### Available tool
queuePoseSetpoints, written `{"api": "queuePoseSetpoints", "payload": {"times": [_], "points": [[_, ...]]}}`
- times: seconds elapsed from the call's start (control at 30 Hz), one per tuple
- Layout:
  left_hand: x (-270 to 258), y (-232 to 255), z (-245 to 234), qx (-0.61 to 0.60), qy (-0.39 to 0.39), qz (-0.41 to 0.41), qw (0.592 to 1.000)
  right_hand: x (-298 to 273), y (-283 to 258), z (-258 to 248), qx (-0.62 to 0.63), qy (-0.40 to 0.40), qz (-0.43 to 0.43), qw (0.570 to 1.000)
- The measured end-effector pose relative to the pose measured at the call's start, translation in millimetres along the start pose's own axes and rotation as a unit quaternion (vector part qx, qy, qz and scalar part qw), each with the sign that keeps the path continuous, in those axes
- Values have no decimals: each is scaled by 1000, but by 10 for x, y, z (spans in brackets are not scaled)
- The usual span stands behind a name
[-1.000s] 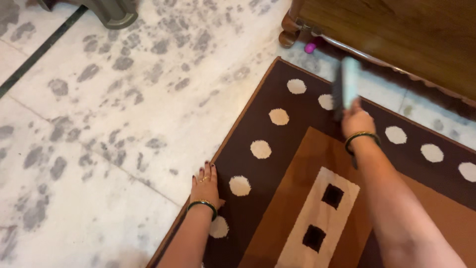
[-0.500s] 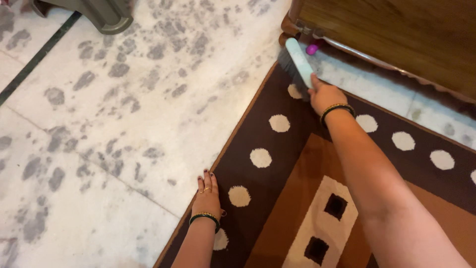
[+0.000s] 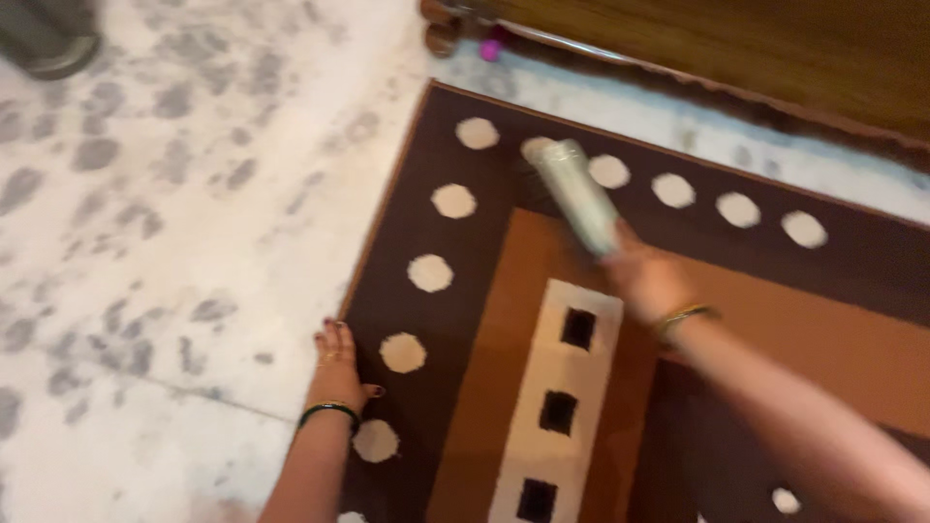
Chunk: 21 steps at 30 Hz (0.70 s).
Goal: The person cleans a rug on the floor using a brush. They sweep the rug and the surrounding marble floor, picking up debris by hand.
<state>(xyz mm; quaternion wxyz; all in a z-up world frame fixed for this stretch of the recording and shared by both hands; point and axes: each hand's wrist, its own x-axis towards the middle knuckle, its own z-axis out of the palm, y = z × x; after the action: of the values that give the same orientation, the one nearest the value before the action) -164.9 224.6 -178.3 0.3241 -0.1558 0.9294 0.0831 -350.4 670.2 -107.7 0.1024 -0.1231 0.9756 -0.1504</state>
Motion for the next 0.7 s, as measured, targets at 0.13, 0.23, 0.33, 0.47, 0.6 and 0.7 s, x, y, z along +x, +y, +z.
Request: {"api": "queuePoseSetpoints", "payload": {"times": [0.13, 0.23, 0.33, 0.47, 0.6, 0.7], "points": [[-11, 0, -37, -41, 20, -20, 999, -1163, 2108, -618, -81, 153, 277, 945], [-144, 126, -82, -5, 16, -61, 998, -2364, 3101, -710, -97, 238, 395, 882], [-284, 320, -85, 14, 85, -66, 994, -2908, 3378, -651, -67, 223, 514, 825], [-573, 577, -72, -90, 158, -9, 983, -2555, 2823, -74, 57, 249, 478, 840], [-879, 907, -278, -216, 293, 84, 928, -1630, 836, 736, -91, 126, 137, 978], [-1063, 1065, -560, -250, 379, 133, 881, -1765, -1257, 1266, 176, -132, -48, 974]]}}
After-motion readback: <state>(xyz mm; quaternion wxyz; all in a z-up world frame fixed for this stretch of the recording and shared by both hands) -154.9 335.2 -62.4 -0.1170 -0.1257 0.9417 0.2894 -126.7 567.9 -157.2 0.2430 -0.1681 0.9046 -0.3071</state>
